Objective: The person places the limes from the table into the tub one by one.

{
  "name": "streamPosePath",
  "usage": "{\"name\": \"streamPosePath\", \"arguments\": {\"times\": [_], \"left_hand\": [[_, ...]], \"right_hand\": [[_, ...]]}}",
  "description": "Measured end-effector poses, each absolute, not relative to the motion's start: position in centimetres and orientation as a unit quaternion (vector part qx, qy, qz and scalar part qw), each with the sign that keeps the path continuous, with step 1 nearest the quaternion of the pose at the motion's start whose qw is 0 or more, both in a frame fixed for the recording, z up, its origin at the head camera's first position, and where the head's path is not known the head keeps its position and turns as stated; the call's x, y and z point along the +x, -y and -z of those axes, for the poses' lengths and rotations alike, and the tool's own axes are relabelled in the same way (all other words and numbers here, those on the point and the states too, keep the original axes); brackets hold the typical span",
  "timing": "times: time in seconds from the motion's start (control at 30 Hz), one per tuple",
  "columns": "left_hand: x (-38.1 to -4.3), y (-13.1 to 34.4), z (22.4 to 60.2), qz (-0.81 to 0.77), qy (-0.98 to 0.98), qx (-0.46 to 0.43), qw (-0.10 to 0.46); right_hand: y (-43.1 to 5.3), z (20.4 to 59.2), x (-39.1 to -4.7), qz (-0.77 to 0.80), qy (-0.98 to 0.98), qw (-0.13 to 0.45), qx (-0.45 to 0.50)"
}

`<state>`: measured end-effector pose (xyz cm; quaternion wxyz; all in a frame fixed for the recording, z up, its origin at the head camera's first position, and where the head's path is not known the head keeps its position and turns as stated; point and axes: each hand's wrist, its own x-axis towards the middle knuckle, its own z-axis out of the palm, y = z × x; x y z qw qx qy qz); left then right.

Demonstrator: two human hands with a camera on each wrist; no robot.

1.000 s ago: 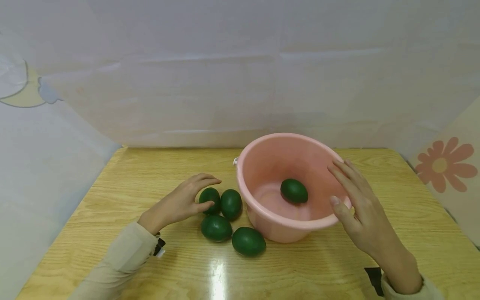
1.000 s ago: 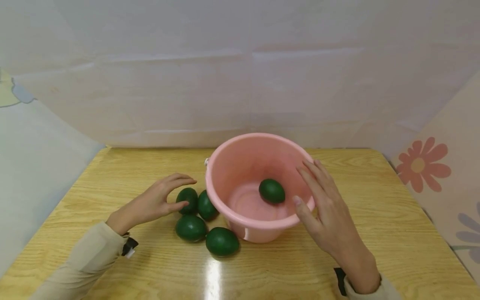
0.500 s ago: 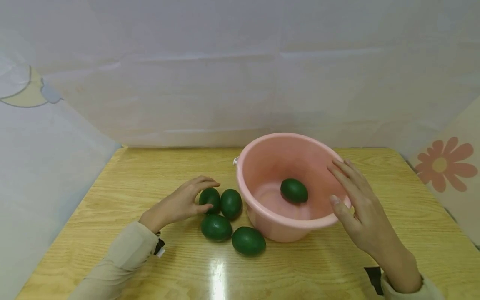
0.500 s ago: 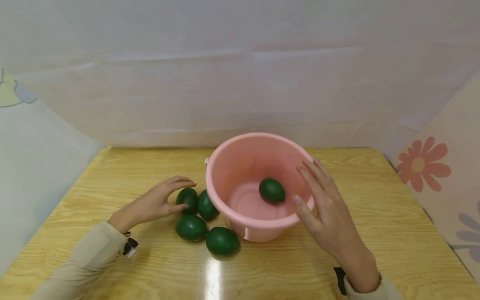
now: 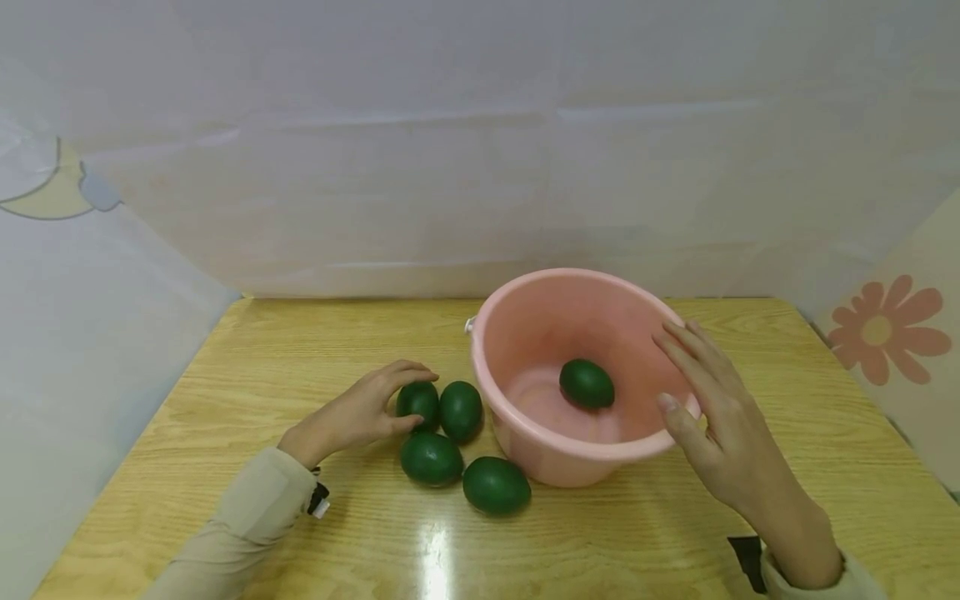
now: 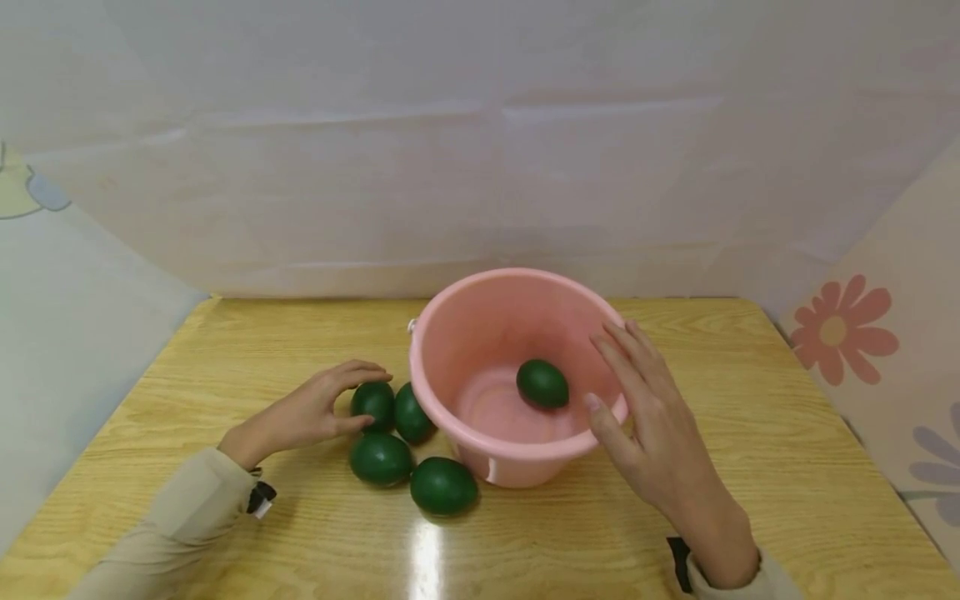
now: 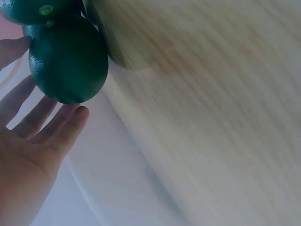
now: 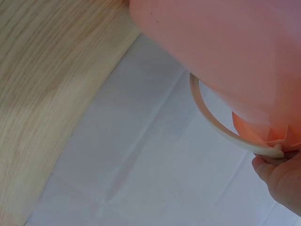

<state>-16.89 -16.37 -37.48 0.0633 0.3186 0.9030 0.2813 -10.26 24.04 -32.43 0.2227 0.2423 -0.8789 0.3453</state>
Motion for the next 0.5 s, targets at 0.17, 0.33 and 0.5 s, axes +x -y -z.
{"name": "streamPosePath", "arguments": {"times": [0.17,0.33,0.5], "left_hand": [[-16.85,16.52,37.59,-0.275,-0.908,0.305,0.079],[-16.85,16.76,37.89,-0.269,-0.912,0.296,0.093],[-16.87,16.97,38.05,-0.266,-0.912,0.298,0.098]], "right_hand": [[-24.03,32.45,-10.24,-0.344,0.879,0.225,0.242],[-24.03,32.48,-10.24,-0.343,0.879,0.225,0.242],[-24.02,32.44,-10.24,-0.344,0.88,0.223,0.241]]}}
